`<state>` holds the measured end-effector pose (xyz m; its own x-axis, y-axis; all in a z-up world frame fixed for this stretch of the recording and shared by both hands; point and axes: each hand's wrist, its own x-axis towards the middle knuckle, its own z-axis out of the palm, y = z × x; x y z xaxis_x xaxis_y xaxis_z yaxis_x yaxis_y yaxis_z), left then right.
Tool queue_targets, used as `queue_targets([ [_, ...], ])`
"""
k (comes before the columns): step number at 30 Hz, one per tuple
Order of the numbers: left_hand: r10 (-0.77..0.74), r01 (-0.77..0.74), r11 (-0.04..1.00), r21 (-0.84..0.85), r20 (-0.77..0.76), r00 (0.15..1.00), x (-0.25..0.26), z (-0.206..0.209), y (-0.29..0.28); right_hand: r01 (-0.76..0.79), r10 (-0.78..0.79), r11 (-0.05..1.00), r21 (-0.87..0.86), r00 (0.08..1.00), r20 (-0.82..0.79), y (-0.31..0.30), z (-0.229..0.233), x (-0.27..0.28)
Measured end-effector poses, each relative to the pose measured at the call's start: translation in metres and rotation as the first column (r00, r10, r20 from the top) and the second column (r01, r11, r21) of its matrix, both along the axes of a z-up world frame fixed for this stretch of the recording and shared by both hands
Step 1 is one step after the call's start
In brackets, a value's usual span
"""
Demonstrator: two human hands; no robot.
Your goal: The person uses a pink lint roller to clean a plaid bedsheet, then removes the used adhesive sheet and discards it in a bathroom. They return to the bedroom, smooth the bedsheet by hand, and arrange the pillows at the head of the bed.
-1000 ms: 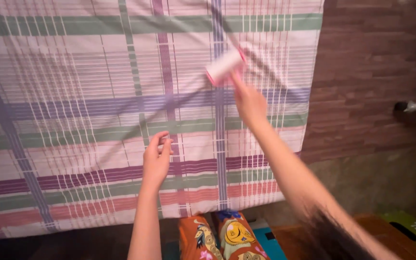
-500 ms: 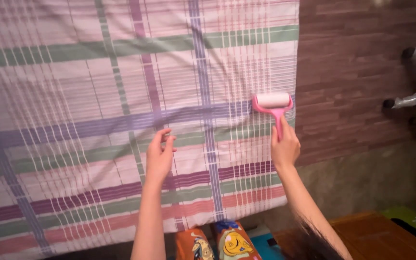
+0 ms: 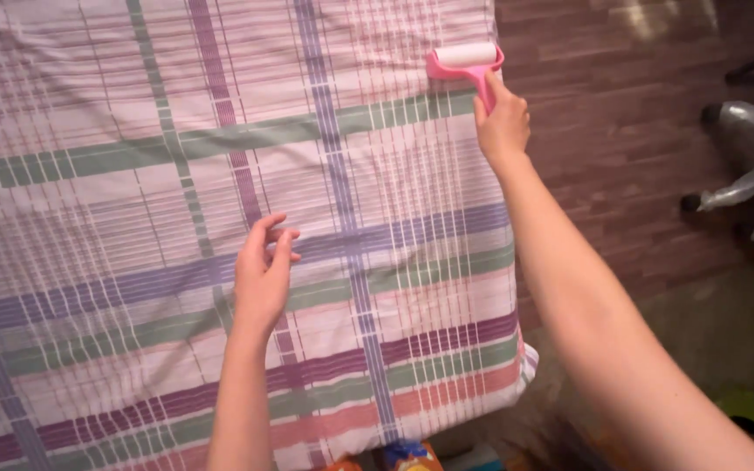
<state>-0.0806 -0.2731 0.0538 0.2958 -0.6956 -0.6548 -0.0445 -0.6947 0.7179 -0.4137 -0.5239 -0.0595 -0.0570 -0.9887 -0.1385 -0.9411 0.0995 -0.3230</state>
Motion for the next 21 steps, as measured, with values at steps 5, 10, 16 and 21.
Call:
queue_targets([
  [5, 0.029, -0.035, 0.969, -0.243, -0.028, 0.999, -0.004, -0.02, 0.019, -0.058, 0.06, 0.973, -0.225, 0.998, 0.005, 0.182, -0.006, -0.008],
  [10, 0.041, -0.048, 0.984, -0.172, -0.045, 0.998, -0.017, -0.025, 0.04, 0.081, -0.082, 0.997, 0.017, 0.997, 0.008, 0.407, 0.027, -0.046],
  [16, 0.014, -0.023, 0.988, -0.15, -0.066, 0.998, -0.036, -0.039, 0.062, 0.121, -0.069, 0.962, 0.243, 0.975, -0.213, 0.463, 0.007, -0.087],
  [21, -0.027, 0.018, 0.988, -0.155, -0.055, 0.998, -0.047, -0.044, 0.077, -0.056, 0.054, 0.997, -0.059, 0.998, -0.02, 0.301, 0.011, -0.032],
])
